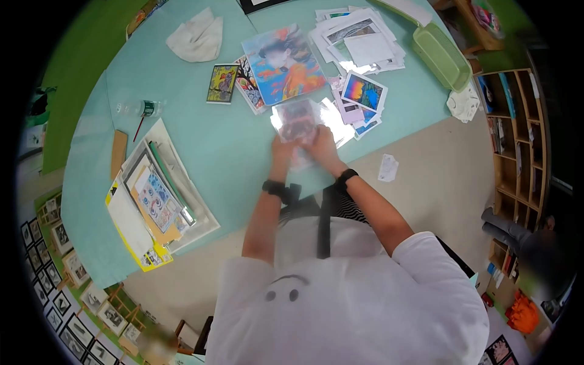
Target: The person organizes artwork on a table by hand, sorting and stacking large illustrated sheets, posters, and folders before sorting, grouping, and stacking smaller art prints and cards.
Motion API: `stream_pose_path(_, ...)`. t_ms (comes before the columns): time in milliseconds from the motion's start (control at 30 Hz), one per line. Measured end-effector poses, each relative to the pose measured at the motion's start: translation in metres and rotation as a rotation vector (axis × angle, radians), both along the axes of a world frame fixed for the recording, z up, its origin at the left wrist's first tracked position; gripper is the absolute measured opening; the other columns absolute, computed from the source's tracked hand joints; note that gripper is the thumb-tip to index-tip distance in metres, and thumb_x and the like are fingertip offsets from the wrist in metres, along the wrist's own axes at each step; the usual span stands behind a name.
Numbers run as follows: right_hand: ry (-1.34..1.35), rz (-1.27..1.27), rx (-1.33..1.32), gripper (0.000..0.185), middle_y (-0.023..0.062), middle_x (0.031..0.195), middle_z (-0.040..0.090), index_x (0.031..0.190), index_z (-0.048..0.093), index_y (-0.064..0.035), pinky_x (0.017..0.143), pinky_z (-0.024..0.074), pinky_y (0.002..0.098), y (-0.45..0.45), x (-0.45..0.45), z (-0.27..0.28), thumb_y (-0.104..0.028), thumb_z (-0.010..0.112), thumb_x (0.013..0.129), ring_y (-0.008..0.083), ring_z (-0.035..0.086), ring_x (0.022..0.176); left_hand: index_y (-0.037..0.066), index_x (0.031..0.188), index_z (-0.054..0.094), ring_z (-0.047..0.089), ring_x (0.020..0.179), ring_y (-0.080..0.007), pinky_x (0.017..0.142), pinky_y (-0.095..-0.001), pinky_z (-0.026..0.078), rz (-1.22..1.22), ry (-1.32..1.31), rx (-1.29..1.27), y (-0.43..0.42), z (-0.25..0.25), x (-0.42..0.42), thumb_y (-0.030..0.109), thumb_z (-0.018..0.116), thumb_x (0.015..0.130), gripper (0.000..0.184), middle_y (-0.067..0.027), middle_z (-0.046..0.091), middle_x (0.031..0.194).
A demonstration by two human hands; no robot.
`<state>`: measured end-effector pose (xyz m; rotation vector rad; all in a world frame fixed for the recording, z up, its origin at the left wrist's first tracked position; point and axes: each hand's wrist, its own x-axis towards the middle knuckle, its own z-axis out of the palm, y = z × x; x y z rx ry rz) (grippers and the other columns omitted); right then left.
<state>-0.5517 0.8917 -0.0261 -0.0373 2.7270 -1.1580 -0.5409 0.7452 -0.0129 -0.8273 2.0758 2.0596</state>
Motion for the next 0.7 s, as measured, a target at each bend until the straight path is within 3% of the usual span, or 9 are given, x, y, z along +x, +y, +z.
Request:
stream_pose_path(33, 0.095, 0.034, -0.033, 0.063, 0.0224, 0.099, 0.057, 0.108, 0.050, 0.0042, 0.080, 0.0480, 0.0404, 0.009, -0.001, -0.004, -0.030, 0.080, 0.064, 0.0357, 0.057, 0.093, -0.009, 0.118, 0.052, 0.062, 0.087, -0.0214, 0.075, -0.0319, 0.051, 0.054, 0.078, 0.057, 0.003, -0.011, 0.004, 0.019, 0.085, 0.063, 0.070, -0.0138, 0.064, 0.100)
stream_pose_path(133, 0.203, -0.001, -0.147, 0.067, 0.0212, 0.110, 0.053, 0.117, 0.048, 0.0031, 0.086, 0.0462, 0.0392, 0.039, -0.001, 0.002, -0.023, 0.080, 0.064, 0.0332, 0.054, 0.100, -0.005, 0.119, 0.053, 0.062, 0.082, -0.0168, 0.070, -0.0272, 0.051, -0.065, -0.050, -0.196, -0.011, -0.028, 0.026, 0.011, 0.083, 0.067, 0.062, -0.0093, 0.065, 0.096)
stream_pose_path(167, 0.011, -0.127, -0.285, 0.071, 0.0200, 0.119, 0.048, 0.123, 0.045, 0.0030, 0.092, 0.0433, 0.0380, 0.048, -0.005, 0.010, -0.019, 0.079, 0.065, 0.0299, 0.051, 0.111, -0.004, 0.117, 0.055, 0.062, 0.081, -0.0147, 0.070, -0.0259, 0.050, -0.023, -0.022, -0.115, -0.014, -0.028, 0.035, 0.011, 0.082, 0.068, 0.057, -0.0078, 0.065, 0.095)
stream_pose_path(267, 0.029, -0.157, -0.238, 0.075, 0.0180, 0.126, 0.047, 0.128, 0.043, -0.0007, 0.094, 0.0421, 0.0362, 0.052, -0.013, 0.013, -0.019, 0.079, 0.066, 0.0283, 0.048, 0.116, -0.003, 0.110, 0.061, 0.060, 0.078, -0.0103, 0.069, -0.0236, 0.049, 0.057, 0.022, 0.077, -0.022, -0.008, 0.059, 0.008, 0.079, 0.072, 0.043, -0.0043, 0.066, 0.091)
stream_pose_path(367, 0.225, 0.140, -0.251, 0.067, 0.0146, 0.122, 0.053, 0.126, 0.047, -0.0033, 0.094, 0.0419, 0.0340, 0.040, -0.040, 0.070, -0.016, 0.078, 0.068, 0.0251, 0.051, 0.114, -0.001, 0.104, 0.066, 0.060, 0.078, -0.0097, 0.070, -0.0247, 0.049, -0.008, -0.018, 0.045, -0.038, 0.017, 0.063, 0.005, 0.077, 0.074, 0.033, -0.0023, 0.067, 0.089)
stream_pose_path(433, -0.116, 0.264, -0.464, 0.056, 0.0122, 0.114, 0.058, 0.122, 0.051, -0.0034, 0.093, 0.0422, 0.0331, 0.036, -0.053, 0.063, -0.012, 0.075, 0.071, 0.0231, 0.054, 0.110, -0.001, 0.101, 0.068, 0.060, 0.078, -0.0097, 0.071, -0.0260, 0.050, -0.105, -0.054, -0.152, -0.062, 0.001, 0.071, 0.004, 0.077, 0.073, 0.030, -0.0014, 0.068, 0.088)
stream_pose_path(500, -0.350, 0.344, -0.617, 0.038, 0.0082, 0.101, 0.064, 0.113, 0.057, -0.0016, 0.092, 0.0426, 0.0315, 0.026, -0.066, 0.056, -0.005, 0.069, 0.077, 0.0190, 0.057, 0.104, -0.001, 0.104, 0.067, 0.060, 0.078, -0.0105, 0.073, -0.0274, 0.050, -0.003, 0.054, -0.035, -0.069, 0.018, 0.074, 0.002, 0.077, 0.071, 0.034, -0.0018, 0.067, 0.090)
stream_pose_path(633, -0.634, 0.323, -0.844, 0.042, 0.0077, 0.108, 0.061, 0.120, 0.053, -0.0022, 0.089, 0.0433, 0.0302, -0.005, -0.058, 0.039, -0.007, 0.064, 0.080, 0.0167, 0.056, 0.104, -0.001, 0.106, 0.065, 0.060, 0.081, -0.0117, 0.076, -0.0286, 0.050, 0.196, 0.326, 0.108, -0.064, 0.079, 0.059, -0.001, 0.078, 0.069, 0.039, -0.0034, 0.066, 0.094)
stream_pose_path(700, -0.650, 0.329, -0.911, 0.044, 0.0083, 0.108, 0.060, 0.122, 0.052, -0.0020, 0.086, 0.0448, 0.0288, -0.028, -0.034, 0.039, -0.003, 0.061, 0.079, 0.0157, 0.057, 0.098, -0.002, 0.106, 0.063, 0.060, 0.086, -0.0125, 0.078, -0.0293, 0.051, 0.096, 0.145, -0.015, -0.077, 0.034, 0.072, -0.002, 0.077, 0.069, 0.040, -0.0041, 0.066, 0.097)
